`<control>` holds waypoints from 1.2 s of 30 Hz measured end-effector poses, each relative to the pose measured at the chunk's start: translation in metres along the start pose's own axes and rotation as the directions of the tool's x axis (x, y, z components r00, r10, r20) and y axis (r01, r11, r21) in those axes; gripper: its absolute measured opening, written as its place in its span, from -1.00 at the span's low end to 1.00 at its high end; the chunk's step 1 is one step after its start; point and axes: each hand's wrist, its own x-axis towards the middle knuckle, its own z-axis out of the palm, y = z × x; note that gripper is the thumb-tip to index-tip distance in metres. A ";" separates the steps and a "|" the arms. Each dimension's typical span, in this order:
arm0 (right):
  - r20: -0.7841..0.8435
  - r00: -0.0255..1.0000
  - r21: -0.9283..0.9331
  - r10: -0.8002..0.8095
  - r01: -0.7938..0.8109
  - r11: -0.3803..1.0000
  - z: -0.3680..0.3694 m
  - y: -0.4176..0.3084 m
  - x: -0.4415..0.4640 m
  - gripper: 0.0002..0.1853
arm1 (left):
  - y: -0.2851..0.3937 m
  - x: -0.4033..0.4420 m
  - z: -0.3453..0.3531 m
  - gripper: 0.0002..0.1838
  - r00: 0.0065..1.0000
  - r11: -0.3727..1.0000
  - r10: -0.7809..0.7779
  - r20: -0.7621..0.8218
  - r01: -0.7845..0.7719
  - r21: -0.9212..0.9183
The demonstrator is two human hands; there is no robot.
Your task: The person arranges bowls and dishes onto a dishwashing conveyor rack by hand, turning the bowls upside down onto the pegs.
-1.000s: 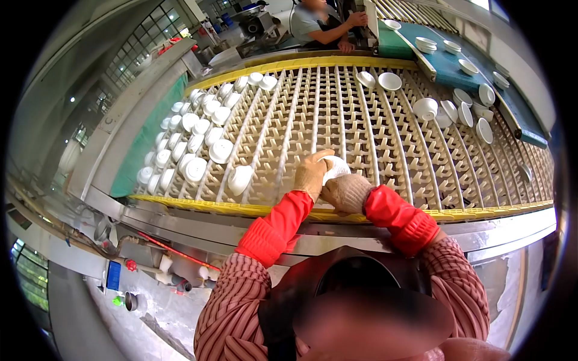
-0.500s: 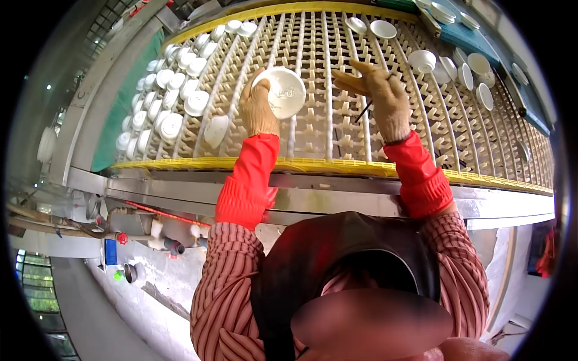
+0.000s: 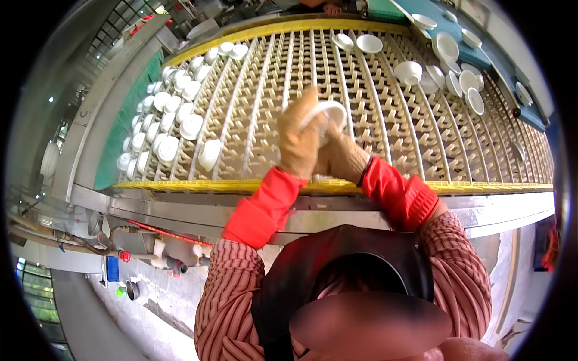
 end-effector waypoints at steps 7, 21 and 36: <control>0.075 0.840 -0.973 -0.537 -0.056 -0.223 -0.053 -0.033 -0.004 -0.72 | 0.027 0.006 0.018 -0.16 0.978 0.975 -0.178 0.110 0.161 0.154; 0.333 0.824 -0.873 -0.458 0.453 0.180 -0.077 0.026 0.005 -0.49 | 0.032 0.005 0.044 -0.50 0.985 0.959 0.072 0.155 -0.111 0.260; -0.324 0.945 -0.926 -0.040 -0.308 0.220 -0.029 -0.027 -0.038 -0.56 | -0.020 0.015 0.007 -0.57 0.375 0.364 -0.922 -0.097 0.924 0.113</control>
